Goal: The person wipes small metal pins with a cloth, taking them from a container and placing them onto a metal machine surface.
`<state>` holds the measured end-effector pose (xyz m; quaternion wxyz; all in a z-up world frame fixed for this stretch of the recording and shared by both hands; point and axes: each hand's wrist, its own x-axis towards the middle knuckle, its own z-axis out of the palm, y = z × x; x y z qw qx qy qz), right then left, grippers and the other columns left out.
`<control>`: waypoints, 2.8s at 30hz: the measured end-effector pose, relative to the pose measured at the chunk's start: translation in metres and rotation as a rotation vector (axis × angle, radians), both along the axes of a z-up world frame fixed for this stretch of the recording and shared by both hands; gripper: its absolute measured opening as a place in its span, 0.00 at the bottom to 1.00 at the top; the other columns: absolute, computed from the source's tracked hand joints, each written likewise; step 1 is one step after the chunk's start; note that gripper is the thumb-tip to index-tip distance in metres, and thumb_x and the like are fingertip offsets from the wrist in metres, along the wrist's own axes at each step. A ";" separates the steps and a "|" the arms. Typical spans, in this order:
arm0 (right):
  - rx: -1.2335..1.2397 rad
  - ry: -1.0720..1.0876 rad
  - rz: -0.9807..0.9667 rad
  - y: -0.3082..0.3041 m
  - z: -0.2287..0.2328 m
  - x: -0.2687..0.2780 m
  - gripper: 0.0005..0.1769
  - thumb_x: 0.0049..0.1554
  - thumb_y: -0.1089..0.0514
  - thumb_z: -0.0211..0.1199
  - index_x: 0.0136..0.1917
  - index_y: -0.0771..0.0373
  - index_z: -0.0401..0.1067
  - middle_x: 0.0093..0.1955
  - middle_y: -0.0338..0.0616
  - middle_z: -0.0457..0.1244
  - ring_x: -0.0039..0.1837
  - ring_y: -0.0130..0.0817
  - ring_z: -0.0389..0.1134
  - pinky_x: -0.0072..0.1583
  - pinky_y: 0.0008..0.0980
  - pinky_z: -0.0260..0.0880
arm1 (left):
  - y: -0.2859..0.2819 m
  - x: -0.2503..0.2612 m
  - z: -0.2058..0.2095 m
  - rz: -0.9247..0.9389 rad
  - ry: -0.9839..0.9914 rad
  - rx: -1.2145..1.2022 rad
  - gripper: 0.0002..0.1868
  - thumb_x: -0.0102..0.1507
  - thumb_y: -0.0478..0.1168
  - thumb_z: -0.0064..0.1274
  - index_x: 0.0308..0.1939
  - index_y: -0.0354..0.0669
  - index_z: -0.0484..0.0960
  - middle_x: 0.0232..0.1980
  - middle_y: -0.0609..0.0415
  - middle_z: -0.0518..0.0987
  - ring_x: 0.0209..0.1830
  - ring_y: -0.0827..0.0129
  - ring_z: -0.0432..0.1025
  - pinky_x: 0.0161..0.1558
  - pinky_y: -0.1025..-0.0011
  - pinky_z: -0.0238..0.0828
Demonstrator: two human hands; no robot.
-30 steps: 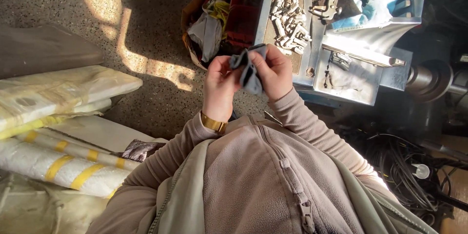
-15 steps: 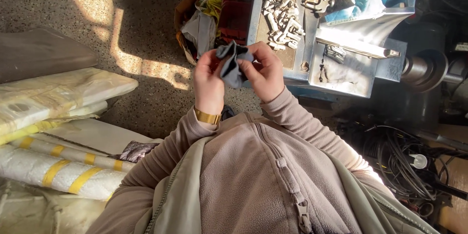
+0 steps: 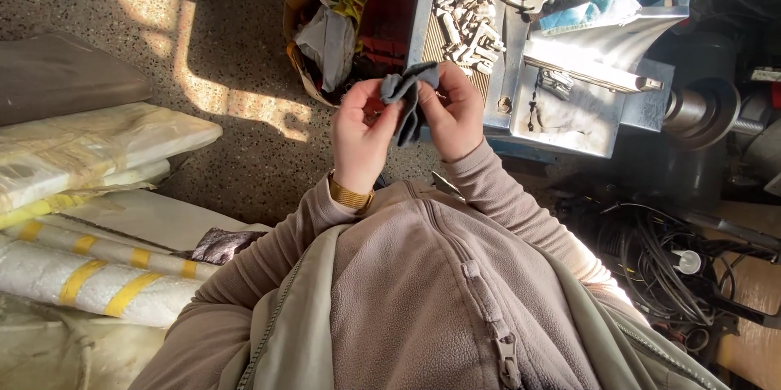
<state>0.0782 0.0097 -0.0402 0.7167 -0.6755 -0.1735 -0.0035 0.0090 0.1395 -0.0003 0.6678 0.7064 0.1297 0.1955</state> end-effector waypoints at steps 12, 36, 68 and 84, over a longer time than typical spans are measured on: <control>0.010 -0.076 -0.006 0.000 0.020 -0.005 0.06 0.63 0.63 0.65 0.46 0.68 0.73 0.41 0.45 0.63 0.48 0.36 0.71 0.46 0.38 0.80 | 0.006 0.005 -0.003 -0.048 -0.043 -0.121 0.06 0.66 0.33 0.57 0.47 0.42 0.80 0.40 0.52 0.80 0.37 0.69 0.75 0.42 0.70 0.79; -0.035 -0.195 -0.007 -0.002 0.017 -0.010 0.05 0.61 0.66 0.68 0.44 0.70 0.73 0.41 0.47 0.61 0.45 0.37 0.70 0.44 0.37 0.80 | 0.004 0.003 -0.013 -0.014 -0.012 -0.275 0.05 0.66 0.36 0.60 0.45 0.43 0.81 0.40 0.58 0.78 0.39 0.79 0.72 0.42 0.74 0.82; -0.019 -0.104 -0.053 -0.032 0.018 0.000 0.07 0.62 0.64 0.68 0.45 0.71 0.73 0.41 0.46 0.62 0.47 0.33 0.70 0.46 0.35 0.79 | -0.030 0.012 0.005 -0.032 -0.038 -0.125 0.05 0.65 0.34 0.61 0.44 0.42 0.82 0.37 0.55 0.81 0.34 0.77 0.73 0.39 0.74 0.77; 0.030 -0.021 -0.060 -0.083 0.030 0.019 0.10 0.54 0.67 0.76 0.44 0.69 0.75 0.41 0.44 0.62 0.44 0.33 0.72 0.45 0.30 0.78 | -0.074 0.033 0.007 -0.011 0.005 -0.246 0.07 0.64 0.35 0.61 0.47 0.42 0.84 0.37 0.57 0.83 0.36 0.80 0.72 0.39 0.76 0.79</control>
